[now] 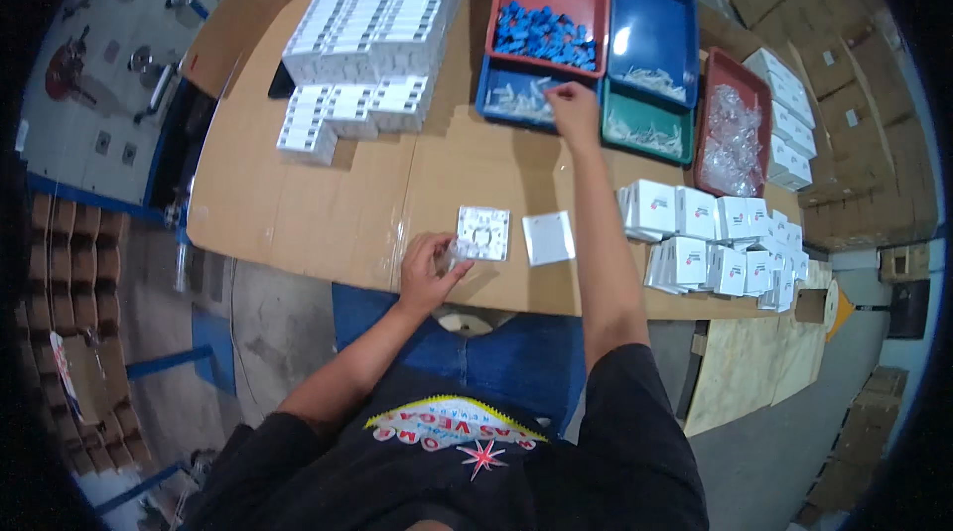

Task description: The person is assembling and packaging components into small white boxes at a warehouse workstation.

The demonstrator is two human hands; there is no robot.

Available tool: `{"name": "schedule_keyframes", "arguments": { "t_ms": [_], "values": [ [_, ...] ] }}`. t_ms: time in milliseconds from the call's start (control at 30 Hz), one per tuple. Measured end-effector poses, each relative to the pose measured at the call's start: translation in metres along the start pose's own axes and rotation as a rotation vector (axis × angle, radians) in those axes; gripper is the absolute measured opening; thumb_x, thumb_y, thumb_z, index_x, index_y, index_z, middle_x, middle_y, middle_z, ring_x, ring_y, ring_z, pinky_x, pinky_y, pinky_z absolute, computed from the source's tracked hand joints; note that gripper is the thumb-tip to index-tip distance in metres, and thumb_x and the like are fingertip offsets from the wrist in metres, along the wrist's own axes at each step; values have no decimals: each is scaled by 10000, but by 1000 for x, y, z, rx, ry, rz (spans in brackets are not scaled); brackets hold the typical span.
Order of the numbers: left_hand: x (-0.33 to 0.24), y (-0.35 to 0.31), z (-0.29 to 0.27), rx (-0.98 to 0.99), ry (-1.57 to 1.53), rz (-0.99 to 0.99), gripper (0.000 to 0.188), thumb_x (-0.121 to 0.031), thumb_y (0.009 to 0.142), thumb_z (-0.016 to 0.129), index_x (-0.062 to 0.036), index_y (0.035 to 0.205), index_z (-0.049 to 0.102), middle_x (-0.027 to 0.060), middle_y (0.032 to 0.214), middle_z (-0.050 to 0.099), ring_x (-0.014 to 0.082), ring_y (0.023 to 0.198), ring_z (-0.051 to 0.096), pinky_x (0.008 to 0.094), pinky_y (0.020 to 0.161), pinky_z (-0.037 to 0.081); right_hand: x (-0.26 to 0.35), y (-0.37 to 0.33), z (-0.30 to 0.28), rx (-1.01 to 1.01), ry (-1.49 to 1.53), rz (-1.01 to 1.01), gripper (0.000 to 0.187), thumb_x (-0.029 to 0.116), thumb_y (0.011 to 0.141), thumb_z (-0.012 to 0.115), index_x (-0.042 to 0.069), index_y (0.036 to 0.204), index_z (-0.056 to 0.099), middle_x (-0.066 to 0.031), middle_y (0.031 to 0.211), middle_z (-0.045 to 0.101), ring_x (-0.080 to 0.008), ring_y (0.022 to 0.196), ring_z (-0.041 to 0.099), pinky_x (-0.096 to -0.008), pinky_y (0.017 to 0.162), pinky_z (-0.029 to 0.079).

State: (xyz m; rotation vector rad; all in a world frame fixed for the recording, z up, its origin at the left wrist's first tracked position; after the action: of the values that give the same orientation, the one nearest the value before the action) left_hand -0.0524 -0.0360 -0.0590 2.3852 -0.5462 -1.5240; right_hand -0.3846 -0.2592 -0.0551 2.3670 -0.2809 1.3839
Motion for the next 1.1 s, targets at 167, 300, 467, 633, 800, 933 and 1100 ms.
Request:
{"name": "schedule_keyframes", "arguments": {
  "t_ms": [167,300,467,633,800,933,1100],
  "values": [
    [-1,6,-7,18,-6,-67,456,-237,750,898,-30,1100,691,112,943,664,269,870,623,375,778,512,77,-117,-31,227,297,224,191,66,946,659,14,1129,679,-47,920,756,-32,634,572,-199,514,384],
    [-3,5,-7,31,-23,-54,453,-193,737,905,-20,1101,699,106,980,677,254,881,615,361,788,517,109,-203,-20,362,447,397,139,65,947,683,36,1082,704,-24,886,746,-30,615,556,-194,534,398],
    [-5,3,-7,37,12,-16,463,-192,729,906,-38,1118,707,99,1003,686,255,908,623,362,806,520,126,-248,3,417,330,229,106,47,900,744,18,1001,730,-44,938,729,-80,673,592,-222,595,451],
    [-1,2,-6,47,-1,27,433,-189,723,881,-68,1103,712,82,1046,697,295,968,646,389,854,510,133,-258,10,433,91,57,134,85,910,740,-4,1010,733,-78,1012,709,-159,753,626,-279,674,511],
    [1,0,-7,43,-21,16,432,-170,722,869,-64,1108,705,95,1059,700,303,988,652,400,860,511,133,-263,20,446,106,60,147,109,930,727,-9,1017,736,-90,1022,708,-177,781,649,-290,694,527],
    [2,0,-9,53,-30,-5,437,-188,726,871,-59,1108,703,101,1052,701,304,977,657,403,853,511,127,-263,22,429,160,82,148,108,949,707,-17,1021,739,-92,1030,710,-180,816,667,-287,716,531],
    [-1,5,-8,45,-25,24,441,-213,741,881,-51,1109,702,103,1009,701,300,941,659,397,833,514,129,-257,8,396,156,69,107,78,951,700,-13,992,738,-66,1020,708,-128,796,628,-260,697,500]
  ]
}}
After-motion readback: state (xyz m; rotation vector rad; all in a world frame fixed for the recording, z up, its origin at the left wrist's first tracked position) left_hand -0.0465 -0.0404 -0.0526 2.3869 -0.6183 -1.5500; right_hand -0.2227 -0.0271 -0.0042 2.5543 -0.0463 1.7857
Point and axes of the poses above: each hand's wrist, its own y-axis towards the middle knuckle, its own z-axis out of the palm, x = y × z, the point moved 2 cm from there along y, towards the middle knuckle
